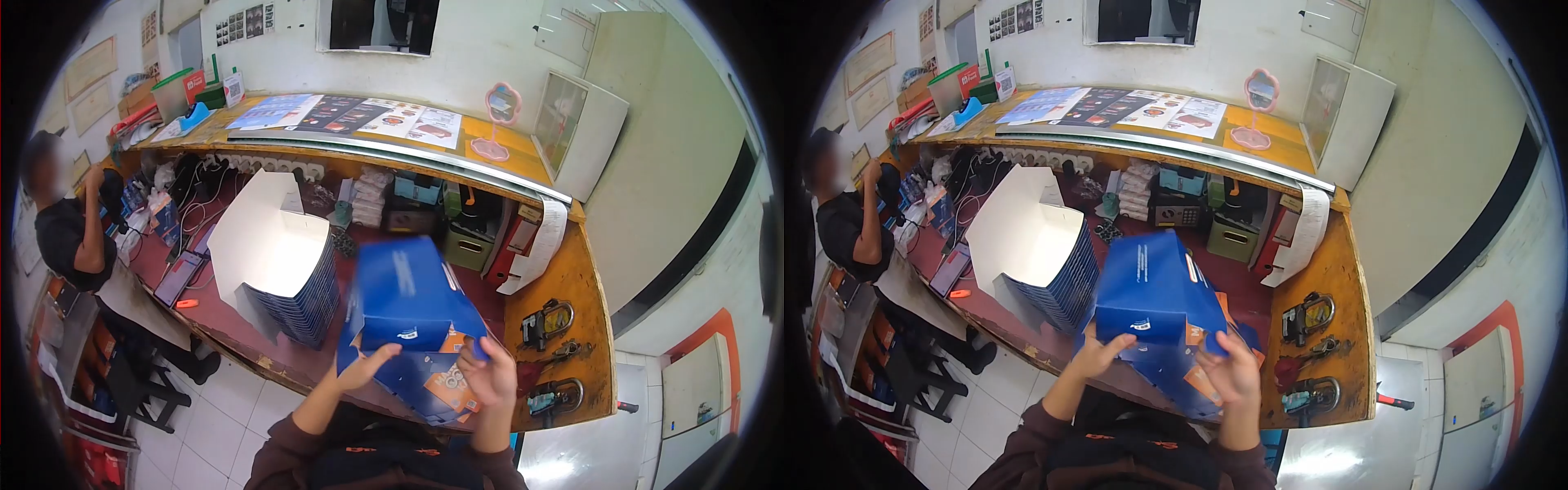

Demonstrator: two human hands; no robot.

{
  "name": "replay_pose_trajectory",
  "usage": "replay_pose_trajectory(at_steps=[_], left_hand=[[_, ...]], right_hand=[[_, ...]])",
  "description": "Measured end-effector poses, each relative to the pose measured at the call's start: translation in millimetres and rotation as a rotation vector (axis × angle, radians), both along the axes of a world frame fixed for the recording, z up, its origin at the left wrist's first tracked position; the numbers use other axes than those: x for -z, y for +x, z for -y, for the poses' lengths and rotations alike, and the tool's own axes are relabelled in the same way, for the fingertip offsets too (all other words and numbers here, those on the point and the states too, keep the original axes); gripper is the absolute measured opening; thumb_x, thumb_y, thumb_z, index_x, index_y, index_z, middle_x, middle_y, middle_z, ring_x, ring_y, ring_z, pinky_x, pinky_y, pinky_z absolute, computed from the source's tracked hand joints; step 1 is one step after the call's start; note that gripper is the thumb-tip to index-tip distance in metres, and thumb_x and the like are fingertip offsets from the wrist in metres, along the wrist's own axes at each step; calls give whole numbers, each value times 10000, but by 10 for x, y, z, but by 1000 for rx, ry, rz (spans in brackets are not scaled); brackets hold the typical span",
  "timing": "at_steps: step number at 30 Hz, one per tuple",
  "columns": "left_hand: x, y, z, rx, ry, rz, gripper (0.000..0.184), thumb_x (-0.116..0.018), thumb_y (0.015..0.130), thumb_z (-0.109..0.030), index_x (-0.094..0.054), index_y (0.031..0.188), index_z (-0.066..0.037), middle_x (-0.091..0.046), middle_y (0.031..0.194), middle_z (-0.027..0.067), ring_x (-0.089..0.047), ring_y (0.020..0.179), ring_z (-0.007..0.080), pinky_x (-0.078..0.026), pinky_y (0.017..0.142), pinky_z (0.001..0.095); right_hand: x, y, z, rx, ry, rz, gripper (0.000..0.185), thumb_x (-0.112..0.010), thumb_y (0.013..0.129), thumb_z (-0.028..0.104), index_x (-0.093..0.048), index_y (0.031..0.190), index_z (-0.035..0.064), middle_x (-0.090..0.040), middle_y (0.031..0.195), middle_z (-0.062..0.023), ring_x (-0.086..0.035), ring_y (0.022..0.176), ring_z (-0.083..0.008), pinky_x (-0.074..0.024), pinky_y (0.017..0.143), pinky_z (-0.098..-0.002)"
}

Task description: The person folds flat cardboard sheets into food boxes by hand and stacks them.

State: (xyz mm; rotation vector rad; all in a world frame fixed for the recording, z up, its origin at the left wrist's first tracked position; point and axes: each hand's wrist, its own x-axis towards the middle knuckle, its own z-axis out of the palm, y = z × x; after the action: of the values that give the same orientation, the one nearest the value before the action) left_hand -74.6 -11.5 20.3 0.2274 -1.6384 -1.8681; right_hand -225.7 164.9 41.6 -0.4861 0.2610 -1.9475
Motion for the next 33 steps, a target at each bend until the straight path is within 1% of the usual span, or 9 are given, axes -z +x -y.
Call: replay_pose_trajectory(at_steps=[6, 8, 12, 16, 18, 21, 28, 30, 33], left_hand=[[-21, -63, -205, -201, -439, 45, 310, -626, 798, -45, -502, 1073, 29, -596, 960, 109, -589, 858, 159, -483, 736, 268], [197, -156, -394, -29, -123, -127, 296, -620, 800, -46, -511, 1064, 31, -595, 970, 115, -589, 863, 169, -470, 759, 269], [450, -235, -370, -180, -235, -17, 300, -613, 798, -45, -507, 1071, 23, -596, 969, 118, -578, 877, 183, -474, 749, 309], [-183, -42, -260, 370, 1240, -481, 251, -558, 851, -136, -546, 1066, -6, -601, 987, 82, -573, 891, 159, -455, 788, 326], [37, -25, -180, 479, 1320, -541, 243, -525, 872, -152, -555, 1068, -12, -605, 982, 68, -569, 885, 126, -454, 764, 284], [147, -48, -315, -127, 195, 11, 162, -638, 796, -87, -619, 938, -10, -630, 860, 46, -563, 747, 81, -417, 623, 207], [89, 79, -214, 45, 339, 299, 151, -686, 766, -158, -633, 720, -24, -579, 635, 2, -491, 525, 52, -359, 465, 196], [-78, 260, -113, 293, 27, 466, 182, -705, 734, -186, -621, 666, -38, -550, 569, -6, -489, 462, 84, -369, 436, 232], [-335, 398, -169, -395, -840, 451, 228, -689, 703, -186, -596, 859, -49, -584, 727, 53, -563, 563, 205, -436, 516, 291]], right_hand=[[101, 583, 344, 1052, 666, -694, 117, -571, 822, 16, -524, 927, 33, -598, 901, -48, -559, 830, -113, -432, 772, -265], [-7, 869, 682, 1189, 289, -187, 88, -577, 826, 31, -527, 890, 66, -571, 838, -11, -533, 724, -102, -428, 702, -270], [-10, 759, 613, 625, 306, 129, 110, -576, 826, 28, -526, 899, 94, -531, 793, 9, -487, 664, -98, -413, 630, -275], [3, 608, 594, 448, 181, 129, 238, -589, 802, 0, -512, 1008, 91, -545, 851, -10, -513, 767, -119, -445, 670, -293], [-99, 684, 637, 848, 391, -100, 199, -571, 815, 16, -520, 996, 78, -574, 908, -35, -564, 779, -118, -468, 692, -257], [167, 701, 645, 974, 381, -269, 296, -570, 806, 9, -475, 1085, 40, -568, 997, -68, -565, 883, -144, -470, 756, -282], [399, 809, 783, 740, 364, -106, 272, -551, 833, 35, -494, 1096, 72, -565, 1039, -64, -554, 934, -166, -460, 816, -315], [448, 687, 757, 675, 441, -136, 317, -577, 823, 39, -474, 1121, 71, -542, 1049, -63, -534, 951, -163, -431, 853, -321], [416, 532, 734, 554, 702, -810, 300, -530, 871, 206, -470, 1129, 66, -539, 1077, -88, -509, 1021, -234, -374, 924, -373]])
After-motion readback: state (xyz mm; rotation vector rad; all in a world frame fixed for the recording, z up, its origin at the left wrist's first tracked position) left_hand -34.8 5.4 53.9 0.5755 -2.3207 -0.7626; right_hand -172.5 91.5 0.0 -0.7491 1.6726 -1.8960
